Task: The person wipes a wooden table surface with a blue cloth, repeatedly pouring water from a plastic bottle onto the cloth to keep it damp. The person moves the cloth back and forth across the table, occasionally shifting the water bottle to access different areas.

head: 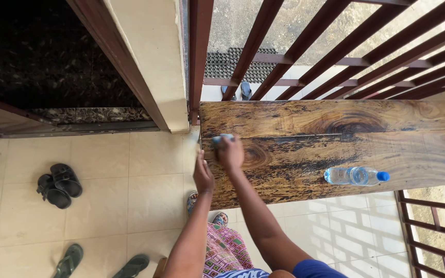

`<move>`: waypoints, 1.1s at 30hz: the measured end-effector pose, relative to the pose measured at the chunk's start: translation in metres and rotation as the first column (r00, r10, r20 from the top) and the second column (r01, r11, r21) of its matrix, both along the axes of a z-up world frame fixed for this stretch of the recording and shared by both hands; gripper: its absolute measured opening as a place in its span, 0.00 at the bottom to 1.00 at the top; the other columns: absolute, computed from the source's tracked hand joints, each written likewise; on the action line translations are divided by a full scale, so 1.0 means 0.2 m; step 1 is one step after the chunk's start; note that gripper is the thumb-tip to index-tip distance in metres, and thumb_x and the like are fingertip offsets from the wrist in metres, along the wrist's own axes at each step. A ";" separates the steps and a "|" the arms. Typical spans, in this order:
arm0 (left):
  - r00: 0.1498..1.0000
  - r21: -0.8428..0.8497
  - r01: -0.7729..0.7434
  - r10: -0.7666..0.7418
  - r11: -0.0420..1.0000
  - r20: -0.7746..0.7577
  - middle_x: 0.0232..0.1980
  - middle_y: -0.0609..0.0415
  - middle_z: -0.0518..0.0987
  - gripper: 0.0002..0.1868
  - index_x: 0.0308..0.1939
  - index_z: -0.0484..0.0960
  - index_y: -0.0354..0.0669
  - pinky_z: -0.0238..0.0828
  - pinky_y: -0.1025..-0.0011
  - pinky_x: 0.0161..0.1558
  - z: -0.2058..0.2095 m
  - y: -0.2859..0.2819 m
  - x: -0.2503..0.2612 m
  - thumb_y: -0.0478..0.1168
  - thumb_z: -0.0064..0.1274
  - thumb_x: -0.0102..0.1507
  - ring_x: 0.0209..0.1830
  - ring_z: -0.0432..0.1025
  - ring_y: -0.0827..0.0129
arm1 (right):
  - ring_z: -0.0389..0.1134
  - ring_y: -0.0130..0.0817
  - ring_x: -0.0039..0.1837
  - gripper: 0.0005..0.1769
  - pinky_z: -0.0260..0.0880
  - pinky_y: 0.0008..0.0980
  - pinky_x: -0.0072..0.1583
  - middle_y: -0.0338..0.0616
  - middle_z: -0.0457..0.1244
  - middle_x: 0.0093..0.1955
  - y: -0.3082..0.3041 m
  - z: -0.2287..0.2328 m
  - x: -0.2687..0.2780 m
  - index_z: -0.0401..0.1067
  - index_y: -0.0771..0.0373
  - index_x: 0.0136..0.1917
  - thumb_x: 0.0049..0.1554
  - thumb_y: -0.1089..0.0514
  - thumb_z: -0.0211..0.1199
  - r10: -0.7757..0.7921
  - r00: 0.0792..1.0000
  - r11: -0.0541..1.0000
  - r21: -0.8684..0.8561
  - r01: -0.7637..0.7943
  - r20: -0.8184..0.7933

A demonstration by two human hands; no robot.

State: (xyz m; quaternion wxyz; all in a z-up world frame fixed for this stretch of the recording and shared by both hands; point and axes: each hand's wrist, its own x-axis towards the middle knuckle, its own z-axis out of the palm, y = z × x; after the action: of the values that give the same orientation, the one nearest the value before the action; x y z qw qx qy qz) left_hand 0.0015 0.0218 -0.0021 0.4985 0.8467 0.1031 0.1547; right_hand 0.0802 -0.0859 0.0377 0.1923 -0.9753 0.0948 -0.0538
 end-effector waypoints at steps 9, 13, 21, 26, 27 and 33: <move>1.000 -0.417 -0.020 0.014 0.909 -0.017 0.64 0.34 0.77 0.25 0.71 0.65 0.30 0.71 0.61 0.65 0.05 0.33 0.13 0.41 0.46 0.73 0.66 0.74 0.53 | 0.69 0.42 0.53 0.19 0.76 0.42 0.49 0.43 0.61 0.53 0.05 0.14 -0.33 0.78 0.41 0.53 0.47 0.55 0.74 0.524 0.842 0.847 0.183 -0.500 -0.124; 0.997 -0.415 -0.046 0.013 0.909 -0.081 0.62 0.37 0.80 0.22 0.66 0.72 0.30 0.72 0.64 0.63 0.07 0.38 0.09 0.42 0.47 0.72 0.63 0.77 0.56 | 0.68 0.43 0.52 0.19 0.75 0.43 0.49 0.43 0.59 0.51 -0.04 0.15 -0.11 0.78 0.41 0.54 0.48 0.55 0.75 0.380 0.903 0.924 0.137 -0.358 -0.203; 0.994 -0.431 -0.054 0.008 0.901 -0.109 0.59 0.42 0.82 0.19 0.61 0.78 0.32 0.74 0.66 0.62 0.01 0.31 0.05 0.40 0.49 0.70 0.59 0.78 0.60 | 0.68 0.44 0.53 0.14 0.75 0.42 0.46 0.47 0.59 0.52 0.17 0.01 -0.32 0.79 0.42 0.48 0.49 0.60 0.69 0.434 0.900 0.894 0.108 -0.435 0.028; 0.996 -0.405 -0.027 -0.009 0.914 -0.085 0.62 0.40 0.80 0.16 0.57 0.81 0.31 0.73 0.66 0.64 0.01 0.34 0.05 0.40 0.50 0.71 0.61 0.77 0.59 | 0.68 0.45 0.53 0.10 0.73 0.44 0.50 0.45 0.60 0.49 0.01 0.11 -0.87 0.78 0.45 0.46 0.49 0.57 0.70 0.762 0.648 0.637 0.151 -0.756 0.025; 0.998 -0.392 -0.018 -0.009 0.920 -0.066 0.64 0.40 0.79 0.16 0.56 0.81 0.30 0.73 0.66 0.64 0.02 0.35 0.06 0.40 0.51 0.71 0.62 0.77 0.58 | 0.68 0.44 0.54 0.10 0.74 0.43 0.50 0.43 0.61 0.51 -0.07 0.13 -0.87 0.78 0.44 0.47 0.52 0.57 0.69 0.749 0.662 0.653 0.151 -0.742 0.019; 1.000 -0.367 -0.011 0.005 0.930 -0.017 0.69 0.37 0.72 0.15 0.54 0.81 0.30 0.73 0.63 0.65 0.09 0.35 0.05 0.40 0.50 0.71 0.66 0.73 0.54 | 0.67 0.47 0.58 0.18 0.73 0.45 0.52 0.47 0.61 0.53 -0.33 0.18 -0.58 0.75 0.47 0.54 0.49 0.56 0.70 0.392 0.898 0.917 0.007 -0.399 -0.200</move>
State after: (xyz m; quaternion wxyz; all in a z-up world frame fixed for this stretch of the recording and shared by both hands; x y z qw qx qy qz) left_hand 0.0122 0.0922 0.0168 0.6463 0.7396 0.1376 0.1280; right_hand -0.0357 -0.1519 0.0735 0.1723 -0.9777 -0.0877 0.0815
